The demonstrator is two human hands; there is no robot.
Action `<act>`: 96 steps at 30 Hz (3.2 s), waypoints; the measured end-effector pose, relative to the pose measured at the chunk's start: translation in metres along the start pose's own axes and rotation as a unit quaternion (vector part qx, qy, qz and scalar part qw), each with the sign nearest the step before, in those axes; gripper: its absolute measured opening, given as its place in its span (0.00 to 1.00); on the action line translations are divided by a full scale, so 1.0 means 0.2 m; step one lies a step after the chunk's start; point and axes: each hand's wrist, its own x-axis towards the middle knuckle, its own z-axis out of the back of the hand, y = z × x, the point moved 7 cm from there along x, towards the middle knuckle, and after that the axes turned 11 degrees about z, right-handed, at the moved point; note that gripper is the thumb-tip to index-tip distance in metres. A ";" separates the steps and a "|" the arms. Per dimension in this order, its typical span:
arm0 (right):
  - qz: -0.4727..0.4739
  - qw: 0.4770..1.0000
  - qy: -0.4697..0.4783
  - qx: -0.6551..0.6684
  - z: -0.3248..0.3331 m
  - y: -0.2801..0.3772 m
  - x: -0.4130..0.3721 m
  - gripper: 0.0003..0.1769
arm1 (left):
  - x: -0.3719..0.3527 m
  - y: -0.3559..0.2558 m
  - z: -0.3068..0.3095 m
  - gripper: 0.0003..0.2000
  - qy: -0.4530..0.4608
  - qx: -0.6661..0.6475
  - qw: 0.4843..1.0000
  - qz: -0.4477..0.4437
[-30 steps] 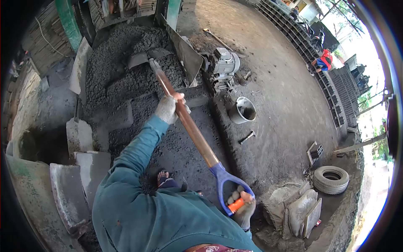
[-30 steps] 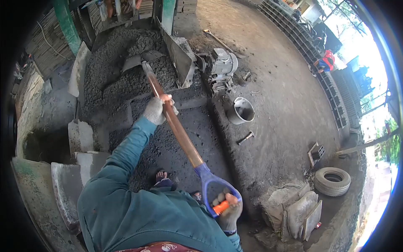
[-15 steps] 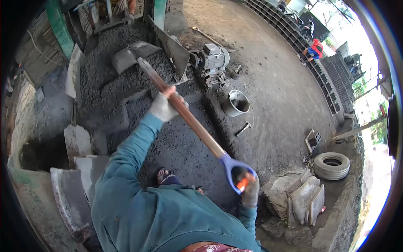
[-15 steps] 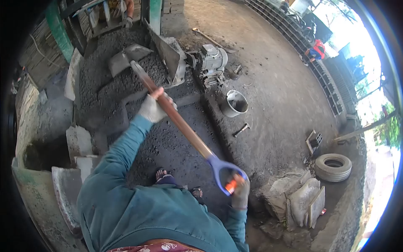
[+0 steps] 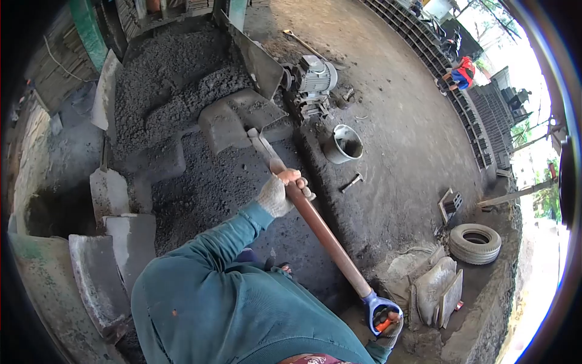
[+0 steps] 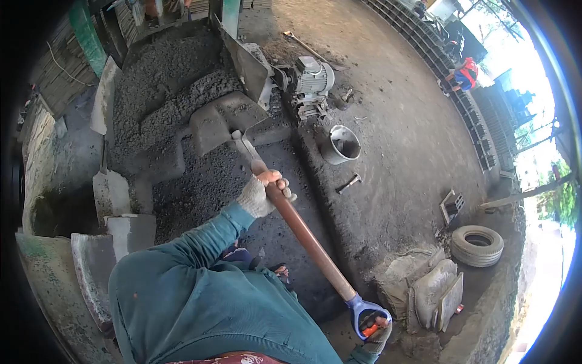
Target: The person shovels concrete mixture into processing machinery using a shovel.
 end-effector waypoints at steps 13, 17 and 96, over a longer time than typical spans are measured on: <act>0.296 0.946 0.041 -0.128 -1.33 0.50 0.10 0.19 | -0.12 -1.10 -0.11 0.22 0.026 0.074 0.985 -0.155; 0.648 0.644 -0.053 -0.402 -0.86 1.17 0.18 0.24 | -0.10 -0.67 -0.36 0.28 0.081 0.024 0.992 -0.098; 0.073 0.755 0.299 -0.579 -1.18 -2.14 1.68 0.05 | -0.24 1.03 3.10 0.09 -0.365 -0.481 0.785 -0.140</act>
